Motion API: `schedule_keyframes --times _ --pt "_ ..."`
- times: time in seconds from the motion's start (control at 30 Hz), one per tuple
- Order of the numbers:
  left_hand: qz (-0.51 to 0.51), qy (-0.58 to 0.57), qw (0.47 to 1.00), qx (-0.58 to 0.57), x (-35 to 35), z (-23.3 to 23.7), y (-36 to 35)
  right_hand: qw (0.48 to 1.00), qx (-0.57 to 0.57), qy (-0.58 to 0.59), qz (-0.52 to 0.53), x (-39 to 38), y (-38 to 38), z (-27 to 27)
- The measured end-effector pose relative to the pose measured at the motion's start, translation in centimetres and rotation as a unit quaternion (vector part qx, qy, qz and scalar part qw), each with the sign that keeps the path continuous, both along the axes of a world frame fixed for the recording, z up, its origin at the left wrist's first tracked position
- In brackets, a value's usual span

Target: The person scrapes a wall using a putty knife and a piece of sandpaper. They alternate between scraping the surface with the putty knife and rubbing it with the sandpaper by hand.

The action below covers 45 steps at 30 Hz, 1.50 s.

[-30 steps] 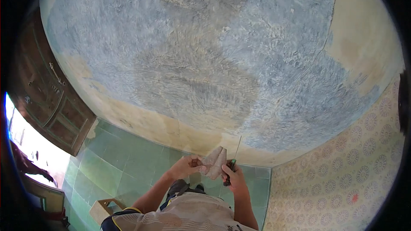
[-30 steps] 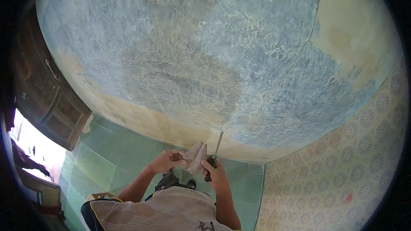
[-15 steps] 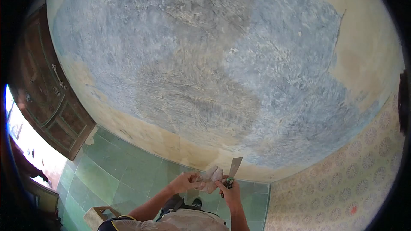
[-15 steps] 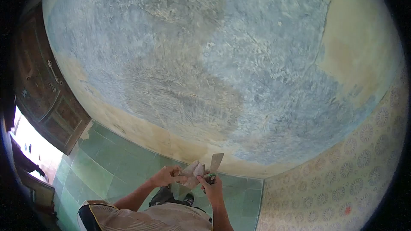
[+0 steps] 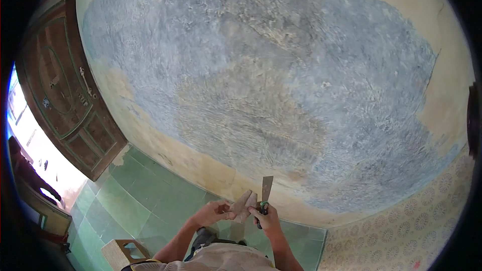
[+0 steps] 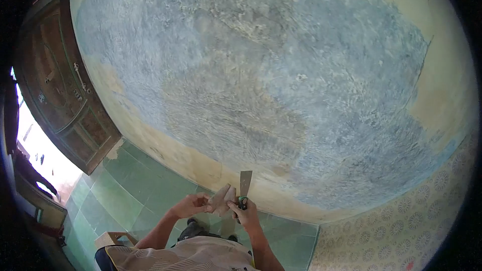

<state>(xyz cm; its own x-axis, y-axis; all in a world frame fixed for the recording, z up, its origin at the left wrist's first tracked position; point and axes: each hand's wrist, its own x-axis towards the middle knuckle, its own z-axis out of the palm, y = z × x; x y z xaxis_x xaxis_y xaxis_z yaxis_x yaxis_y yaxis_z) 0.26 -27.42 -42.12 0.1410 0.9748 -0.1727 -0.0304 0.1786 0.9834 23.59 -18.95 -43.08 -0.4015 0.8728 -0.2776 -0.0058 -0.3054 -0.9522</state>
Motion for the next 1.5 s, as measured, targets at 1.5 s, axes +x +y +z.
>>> schedule_keyframes --times 1.5 --pt "0.056 -0.041 0.997 -0.040 -20.6 -2.6 -2.5 0.975 -0.052 -0.002 0.216 -21.8 -2.6 1.0"
